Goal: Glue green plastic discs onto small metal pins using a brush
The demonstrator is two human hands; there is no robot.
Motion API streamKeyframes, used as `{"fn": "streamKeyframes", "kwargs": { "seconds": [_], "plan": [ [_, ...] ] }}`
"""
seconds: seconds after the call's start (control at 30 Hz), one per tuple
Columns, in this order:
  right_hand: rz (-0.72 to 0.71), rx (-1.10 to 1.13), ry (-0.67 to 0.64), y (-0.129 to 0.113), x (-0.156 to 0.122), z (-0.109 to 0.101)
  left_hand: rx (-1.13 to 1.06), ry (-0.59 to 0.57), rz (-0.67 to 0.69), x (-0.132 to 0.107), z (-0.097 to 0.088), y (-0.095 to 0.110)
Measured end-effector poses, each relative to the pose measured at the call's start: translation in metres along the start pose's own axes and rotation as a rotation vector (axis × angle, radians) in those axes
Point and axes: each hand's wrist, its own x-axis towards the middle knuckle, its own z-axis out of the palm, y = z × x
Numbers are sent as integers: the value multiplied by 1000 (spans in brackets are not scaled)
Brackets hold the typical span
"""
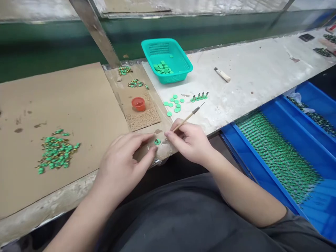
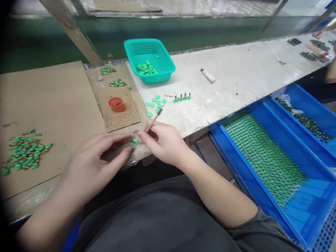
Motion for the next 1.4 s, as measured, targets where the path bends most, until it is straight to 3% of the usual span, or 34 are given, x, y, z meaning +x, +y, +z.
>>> {"fn": "streamKeyframes", "kwargs": {
  "seconds": [0.33, 0.83, 1.13, 1.4],
  "plan": [
    [-229, -127, -111, 3, 6, 7, 52, -16, 26, 4, 7, -1],
    [-315, -213, -110, 0, 6, 11, 86, -20, 51, 4, 8, 0],
    [-245, -215, -155, -6, 9, 14, 111, -25, 69, 4, 8, -4],
    [68, -75, -3, -4, 0, -1, 54, -46, -14, 6, 5, 2]
  ]
}}
